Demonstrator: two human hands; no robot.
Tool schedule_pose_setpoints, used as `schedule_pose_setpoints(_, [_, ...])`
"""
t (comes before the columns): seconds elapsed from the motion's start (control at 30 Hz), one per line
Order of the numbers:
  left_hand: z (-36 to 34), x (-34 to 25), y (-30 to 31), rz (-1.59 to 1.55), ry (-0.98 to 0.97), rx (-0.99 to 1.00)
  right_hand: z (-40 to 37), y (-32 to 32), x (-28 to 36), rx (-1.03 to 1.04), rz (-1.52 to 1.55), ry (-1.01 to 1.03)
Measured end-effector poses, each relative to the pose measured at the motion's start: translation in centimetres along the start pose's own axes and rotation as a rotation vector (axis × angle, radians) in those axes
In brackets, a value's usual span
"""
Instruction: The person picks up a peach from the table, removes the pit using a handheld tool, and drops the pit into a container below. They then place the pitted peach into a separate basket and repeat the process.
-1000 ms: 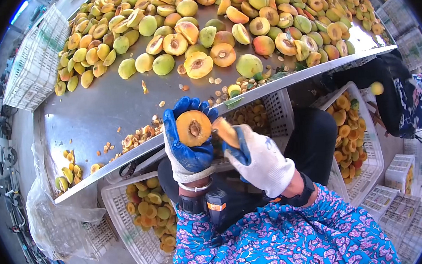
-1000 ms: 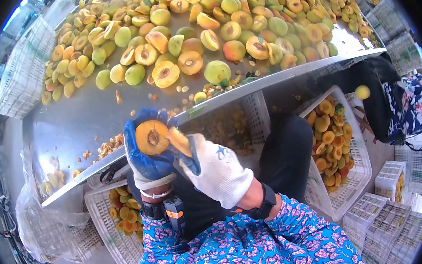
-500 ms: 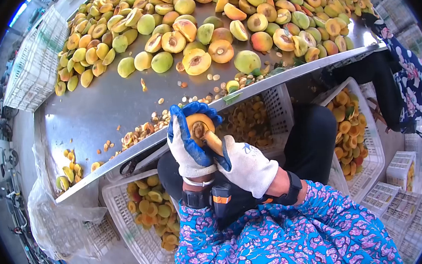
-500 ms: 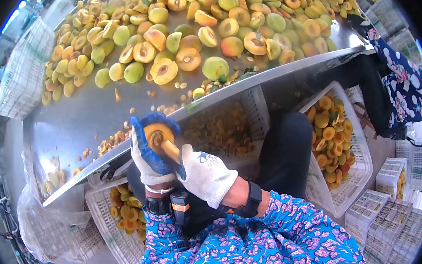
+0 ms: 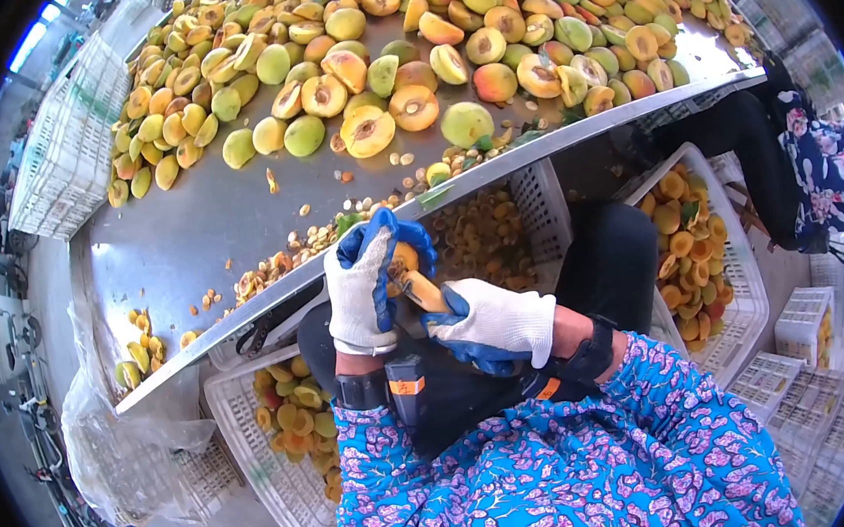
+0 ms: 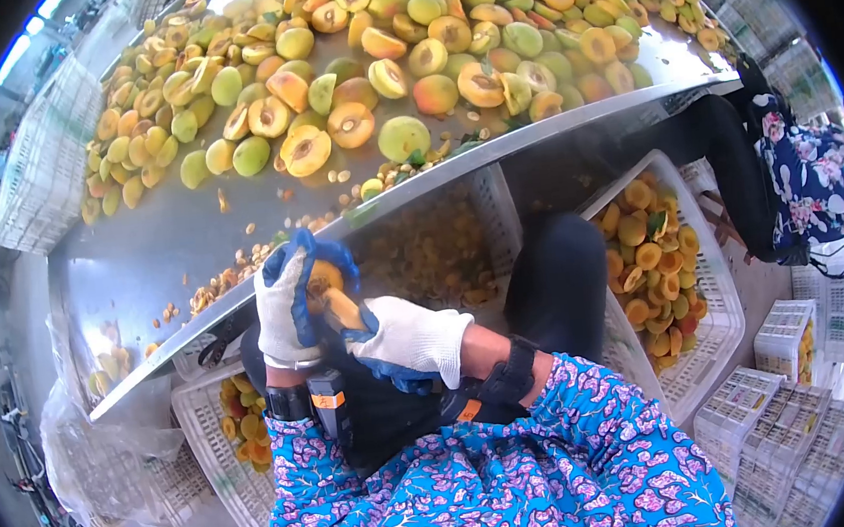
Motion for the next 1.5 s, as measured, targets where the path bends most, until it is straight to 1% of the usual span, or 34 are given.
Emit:
schedule_pose_setpoints(0.03, [0.1,0.1,0.0,0.016,0.003,0.003,-0.9,0.0,1.7,0.036,0.137,-0.114])
schedule_pose_setpoints(0.1, [0.0,0.3,0.0,0.016,0.026,0.037,-1.8,0.1,1.7,0.082,0.426,-0.173])
schedule_pose_setpoints(0.13, [0.1,0.1,-0.1,0.077,0.021,0.035,-2.3,0.0,1.6,0.107,0.570,-0.202])
schedule_pose_setpoints(0.2, [0.0,-0.3,-0.3,0.055,0.037,0.082,-2.6,-0.2,1.9,0.129,0.637,-0.234])
schedule_pose_setpoints(0.23, [0.0,-0.3,-0.3,-0.025,-0.014,0.108,-2.6,-0.1,2.5,0.090,0.503,-0.209])
schedule_pose_setpoints(0.27, [0.0,-0.1,-0.3,-0.022,-0.055,0.094,-2.6,-0.2,3.0,0.056,0.373,-0.184])
schedule_pose_setpoints(0.33, [-0.1,-0.1,-0.5,-0.006,-0.133,0.065,-1.8,-0.4,2.6,0.058,0.168,-0.028])
schedule_pose_setpoints(0.37, [-0.3,-0.1,-0.6,-0.048,-0.045,0.089,-1.4,-0.3,2.6,0.054,0.062,0.054])
schedule_pose_setpoints(0.4, [-0.3,0.2,-0.2,-0.162,0.009,0.183,-1.4,-0.2,2.5,0.007,-0.155,0.052])
schedule_pose_setpoints(0.47, [-0.3,0.3,-0.4,-0.066,-0.029,0.126,-1.7,-0.1,2.3,-0.086,-0.592,0.040])
schedule_pose_setpoints(0.5, [-0.3,0.6,-0.4,-0.072,0.008,0.113,-1.2,-0.3,1.0,-0.105,-0.413,0.183])
schedule_pose_setpoints(0.57, [-0.1,0.8,-0.2,-0.085,0.073,0.080,-2.3,0.2,2.8,0.037,0.141,-0.101])
schedule_pose_setpoints(0.6, [0.0,0.7,-0.3,-0.088,0.085,0.107,-2.9,0.0,3.4,0.110,0.421,-0.250])
schedule_pose_setpoints(0.63, [0.0,0.5,-0.4,-0.088,0.101,0.134,-2.9,-0.1,3.2,0.107,0.571,-0.262])
schedule_pose_setpoints(0.67, [0.1,0.4,-0.4,-0.089,0.115,0.163,-3.0,-0.1,2.8,0.164,0.730,-0.267])
schedule_pose_setpoints(0.7, [0.4,0.9,0.3,-0.137,0.133,0.150,-3.0,0.0,2.7,0.140,0.705,-0.270])
schedule_pose_setpoints(0.73, [0.6,1.2,0.1,-0.179,0.109,0.232,-3.1,0.2,2.7,0.114,0.679,-0.274])
schedule_pose_setpoints(0.77, [0.0,0.7,-1.0,-0.186,0.087,0.147,-3.2,0.4,2.7,0.144,0.721,-0.268])
schedule_pose_setpoints(0.8, [-0.6,0.1,-2.0,-0.191,0.062,0.061,-3.3,0.7,2.8,0.247,0.796,-0.240])
schedule_pose_setpoints(0.87, [-0.1,0.6,-1.0,-0.160,0.013,0.231,-3.2,0.7,2.8,0.210,0.704,-0.250])
schedule_pose_setpoints(0.9, [0.1,0.9,-0.6,-0.145,-0.007,0.317,-2.9,0.7,2.4,0.171,0.501,-0.191])
schedule_pose_setpoints(0.97, [0.2,1.4,-0.2,-0.189,0.061,0.193,-2.0,0.4,1.8,0.094,0.097,-0.074])
schedule_pose_setpoints(1.0, [0.1,1.7,-0.1,-0.208,0.100,0.134,-2.4,0.3,1.7,0.090,0.170,-0.134])
schedule_pose_setpoints(1.07, [0.3,1.1,-0.5,-0.201,0.092,0.177,-2.9,0.5,3.0,0.076,0.303,-0.236])
schedule_pose_setpoints(1.1, [0.6,1.2,-0.2,-0.177,0.086,0.186,-3.1,0.6,2.7,0.153,0.472,-0.245])
schedule_pose_setpoints(1.2, [0.4,1.1,-0.3,-0.127,0.088,0.182,-3.4,0.4,2.6,0.288,0.821,-0.266])
schedule_pose_setpoints(1.23, [0.4,1.0,-0.5,-0.121,0.101,0.176,-3.3,0.5,2.4,0.194,0.629,-0.266])
schedule_pose_setpoints(1.33, [0.3,1.3,-0.9,-0.048,0.170,0.124,-2.6,1.0,2.9,0.083,0.072,-0.165])
schedule_pose_setpoints(1.37, [0.4,1.4,-0.8,-0.010,0.173,0.117,-3.1,1.2,3.5,0.119,0.111,-0.282])
schedule_pose_setpoints(1.4, [0.5,1.6,-0.6,0.026,0.177,0.107,-3.4,1.2,3.2,0.172,0.332,-0.295])
schedule_pose_setpoints(1.47, [0.5,1.7,-0.4,0.006,0.182,0.174,-3.9,1.2,2.1,0.281,0.781,-0.315])
schedule_pose_setpoints(1.5, [0.4,1.5,-0.4,0.001,0.185,0.201,-4.0,0.9,1.8,0.316,0.874,-0.341])
Point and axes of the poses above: each hand's wrist, its own z-axis towards the middle knuckle, its own y-axis out of the back of the hand, x = y × z, the point moved 4 cm from there along z, towards the middle knuckle, and after that the axes turned 11 degrees about y, right-handed, at the moved point
